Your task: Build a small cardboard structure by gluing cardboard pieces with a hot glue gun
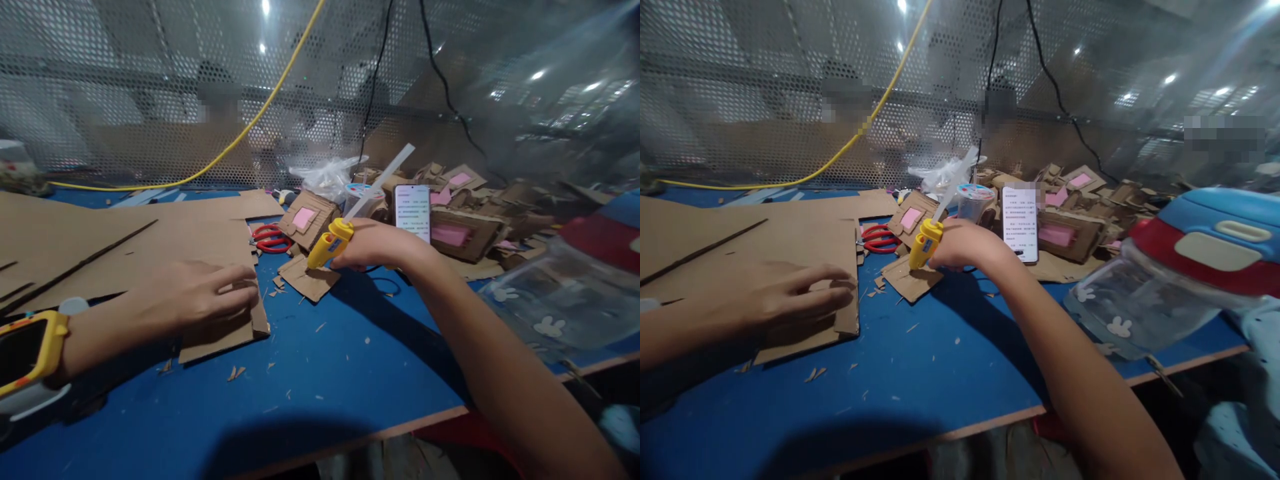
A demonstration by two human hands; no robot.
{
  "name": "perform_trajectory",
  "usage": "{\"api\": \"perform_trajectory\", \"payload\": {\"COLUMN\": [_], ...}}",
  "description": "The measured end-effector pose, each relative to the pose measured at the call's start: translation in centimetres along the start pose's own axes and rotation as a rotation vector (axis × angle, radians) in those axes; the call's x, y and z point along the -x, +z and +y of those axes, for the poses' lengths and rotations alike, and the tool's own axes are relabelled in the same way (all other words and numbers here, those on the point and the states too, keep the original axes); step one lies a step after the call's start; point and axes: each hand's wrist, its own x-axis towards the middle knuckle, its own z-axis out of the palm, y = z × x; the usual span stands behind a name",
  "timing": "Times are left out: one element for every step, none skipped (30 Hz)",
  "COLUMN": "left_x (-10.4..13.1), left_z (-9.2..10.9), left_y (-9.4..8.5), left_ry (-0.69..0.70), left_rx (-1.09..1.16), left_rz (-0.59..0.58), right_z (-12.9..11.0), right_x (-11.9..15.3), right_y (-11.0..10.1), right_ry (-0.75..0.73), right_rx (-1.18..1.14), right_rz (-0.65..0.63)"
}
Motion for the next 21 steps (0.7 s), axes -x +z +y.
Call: {"api": "perform_trajectory", "payload": {"left_x": [0.0,0.0,0.1,0.1,0.2,0.3,0.3,0.4,0.5,0.6,0.7,0.8,0.8,0.9,0.9,0.9,0.8,0.8,0.8,0.8,0.8], "left_z": [0.1,0.1,0.1,0.1,0.0,0.0,-0.1,-0.1,-0.1,-0.1,-0.1,-0.1,-0.1,-0.1,-0.1,-0.1,-0.1,-0.2,-0.2,-0.2,-0.2], "left_y": [0.1,0.2,0.4,0.6,0.7,0.9,1.1,1.3,1.4,1.5,1.6,1.6,1.6,1.6,1.6,1.6,1.7,1.8,1.9,2.1,2.2], "left_ry": [0.01,0.023,0.037,0.043,0.049,0.057,0.063,0.065,0.067,0.066,0.064,0.064,0.066,0.068,0.066,0.06,0.052,0.043,0.041,0.043,0.045], "left_rx": [0.039,0.078,0.11,0.132,0.145,0.146,0.138,0.127,0.122,0.123,0.129,0.138,0.147,0.153,0.158,0.163,0.169,0.176,0.183,0.19,0.198], "left_rz": [0.025,0.035,0.034,0.028,0.019,0.011,0.014,0.026,0.041,0.044,0.047,0.045,0.041,0.035,0.033,0.034,0.035,0.032,0.035,0.033,0.028], "right_z": [0.0,0.1,0.1,0.1,0.1,0.1,0.2,0.2,0.2,0.2,0.2,0.2,0.2,0.2,0.2,0.2,0.2,0.1,0.1,0.1,0.1], "right_x": [0.0,0.0,0.0,0.0,0.0,0.0,0.0,0.0,0.1,0.1,0.1,0.1,0.1,0.1,0.1,0.1,0.2,0.2,0.2,0.2,0.2], "right_y": [0.0,0.0,0.0,0.0,0.0,0.0,0.0,0.0,0.0,0.0,0.0,0.0,0.1,0.1,0.1,0.1,0.1,0.1,0.1,0.1,0.1], "right_ry": [-0.004,-0.007,-0.006,-0.003,0.0,0.0,-0.002,-0.007,-0.014,-0.021,-0.025,-0.024,-0.016,-0.007,0.0,0.006,0.008,0.008,0.007,0.007,0.01], "right_rx": [-0.001,0.0,0.004,0.01,0.018,0.025,0.029,0.031,0.03,0.029,0.025,0.021,0.016,0.009,0.001,-0.007,-0.014,-0.018,-0.023,-0.027,-0.026], "right_rz": [0.004,0.009,0.013,0.02,0.024,0.025,0.025,0.025,0.026,0.028,0.031,0.035,0.038,0.038,0.04,0.043,0.047,0.05,0.052,0.053,0.05]}}
